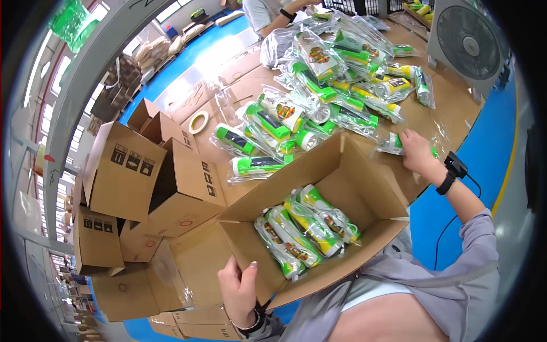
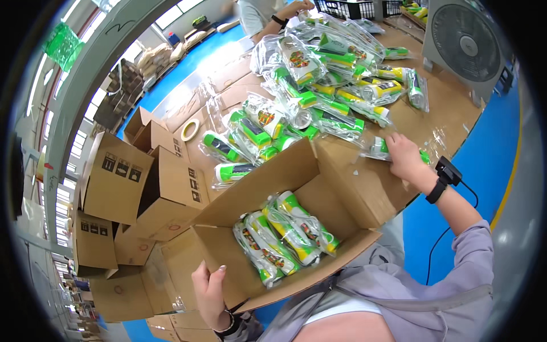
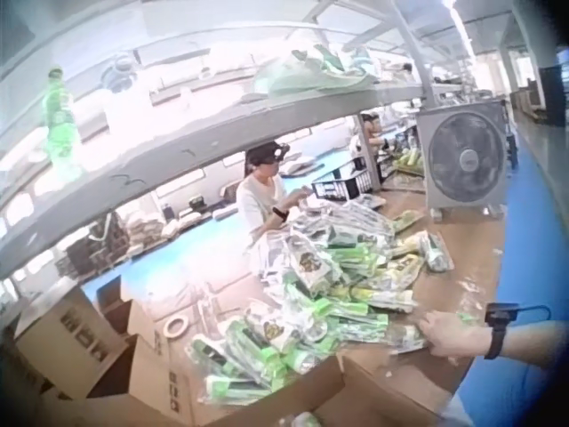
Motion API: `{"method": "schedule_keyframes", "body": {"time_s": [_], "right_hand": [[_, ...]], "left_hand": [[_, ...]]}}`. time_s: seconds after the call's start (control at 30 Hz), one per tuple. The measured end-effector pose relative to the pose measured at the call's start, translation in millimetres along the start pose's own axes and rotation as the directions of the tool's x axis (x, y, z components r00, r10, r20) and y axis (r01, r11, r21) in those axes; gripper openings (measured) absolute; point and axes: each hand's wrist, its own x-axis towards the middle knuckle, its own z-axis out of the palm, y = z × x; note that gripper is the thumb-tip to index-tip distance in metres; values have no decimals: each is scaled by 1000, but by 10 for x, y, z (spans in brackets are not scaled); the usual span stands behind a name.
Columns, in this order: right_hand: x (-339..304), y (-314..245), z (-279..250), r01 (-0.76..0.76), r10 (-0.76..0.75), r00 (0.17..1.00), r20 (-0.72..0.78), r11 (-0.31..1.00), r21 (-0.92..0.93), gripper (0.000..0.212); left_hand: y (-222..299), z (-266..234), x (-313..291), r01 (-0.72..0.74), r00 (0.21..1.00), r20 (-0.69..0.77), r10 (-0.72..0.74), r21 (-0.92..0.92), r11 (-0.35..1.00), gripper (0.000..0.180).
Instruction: Packing packaged green flashlights into cardboard boxes on an assembly line.
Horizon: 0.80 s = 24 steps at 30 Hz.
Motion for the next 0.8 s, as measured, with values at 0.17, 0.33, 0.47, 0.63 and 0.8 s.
{"method": "schedule_keyframes", "body": {"time_s": [0.17, 0.33, 0.47, 0.63, 0.8], "right_hand": [[246, 112, -765, -200, 97, 931, 352, 942, 269, 52], [177, -433, -2146, 59, 54, 993, -101, 513, 856, 64], [822, -788, -2177, 134, -865, 451, -218, -176, 975, 45], [857, -1496, -1905, 414, -963, 210, 170, 245, 877, 23], [858, -1731, -1467, 636, -886, -21, 463, 346, 690, 16]], "left_hand": [[-36, 154, 141, -21, 997, 70, 25, -56, 998, 23], [-150, 170, 224, -46, 994, 95, 54, -80, 996, 24], [-124, 147, 284, -80, 989, 120, 88, -69, 994, 22], [-49, 94, 295, -78, 984, 155, 87, -58, 995, 23], [-57, 20, 263, -97, 977, 186, 104, -49, 994, 25]]}}
